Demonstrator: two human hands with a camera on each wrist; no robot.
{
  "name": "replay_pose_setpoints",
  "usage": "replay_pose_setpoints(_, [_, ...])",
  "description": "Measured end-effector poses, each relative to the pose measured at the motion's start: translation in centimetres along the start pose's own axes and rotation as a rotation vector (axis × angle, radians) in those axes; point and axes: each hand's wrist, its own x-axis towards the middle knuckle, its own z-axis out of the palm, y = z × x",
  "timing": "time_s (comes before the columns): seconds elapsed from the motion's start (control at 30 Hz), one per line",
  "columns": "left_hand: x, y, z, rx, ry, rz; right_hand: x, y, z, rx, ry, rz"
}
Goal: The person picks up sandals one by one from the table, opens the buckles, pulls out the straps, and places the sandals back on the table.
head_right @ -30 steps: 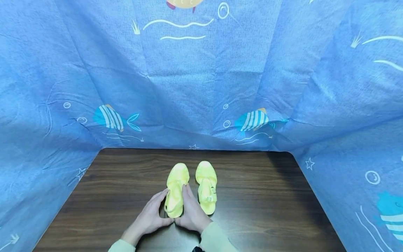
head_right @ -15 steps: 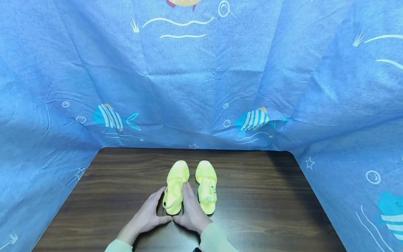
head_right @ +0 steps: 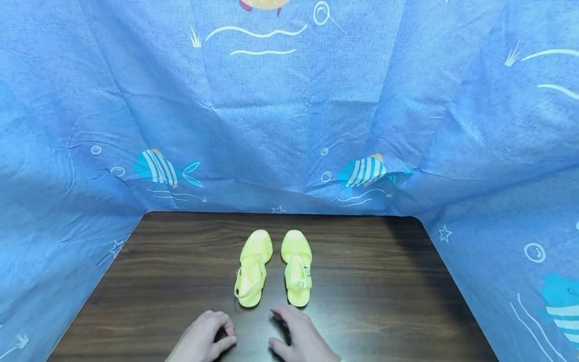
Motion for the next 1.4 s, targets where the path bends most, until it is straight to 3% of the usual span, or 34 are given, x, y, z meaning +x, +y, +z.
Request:
replay_pose_setpoints(0.07, [0.3,0.1,1.4,-0.101,-0.001,0.127,-0.8,0.5,-0.8,0.012,0.066,-0.067])
replay_pose_setpoints(0.17, [1.1,0.9,3.6,-0.229,0.008,0.261,-1.4,1.5,-1.8,0.003,0.188,-0.164])
replay_pose_setpoints(0.27, [2.0,2.2,5.1,-0.222,0.019,0.303,-1.7,2.3,-2.9,-0.035,0.285,-0.173])
replay_pose_setpoints(0.4, [3.7,4.4,5.6,-0.166,-0.026,0.196,-1.7,3.5,-4.2,-0.118,0.373,-0.08])
replay_pose_setpoints(0.47, [4.6,5.0,5.9,-0.163,-0.052,0.117,-1.5,4.1,-4.6,-0.141,0.374,-0.009])
replay_pose_setpoints(0.53, [5.5,5.6,6.2,-0.167,-0.074,0.02,-1.3,4.7,-5.0,-0.153,0.324,0.083])
replay_pose_setpoints(0.63, [6.9,6.2,6.9,-0.189,-0.086,-0.116,-0.7,5.6,-5.4,-0.151,0.184,0.226])
replay_pose_setpoints(0.73, [8.3,6.5,7.7,-0.219,-0.082,-0.195,0.1,6.5,-5.5,-0.139,0.053,0.311])
replay_pose_setpoints(0.8, [9.1,6.7,8.1,-0.225,-0.077,-0.209,0.6,7.0,-5.4,-0.126,0.007,0.324])
replay_pose_setpoints(1.0, [10.2,6.7,8.5,-0.184,-0.06,-0.153,1.9,7.4,-4.8,-0.102,-0.04,0.306])
replay_pose_setpoints(1.23, [10.4,6.7,8.3,-0.22,-0.08,-0.101,1.9,7.4,-4.8,-0.088,-0.042,0.331])
replay_pose_setpoints(1.4, [10.3,6.9,8.1,-0.228,-0.104,-0.11,1.5,7.3,-5.0,-0.097,-0.028,0.343])
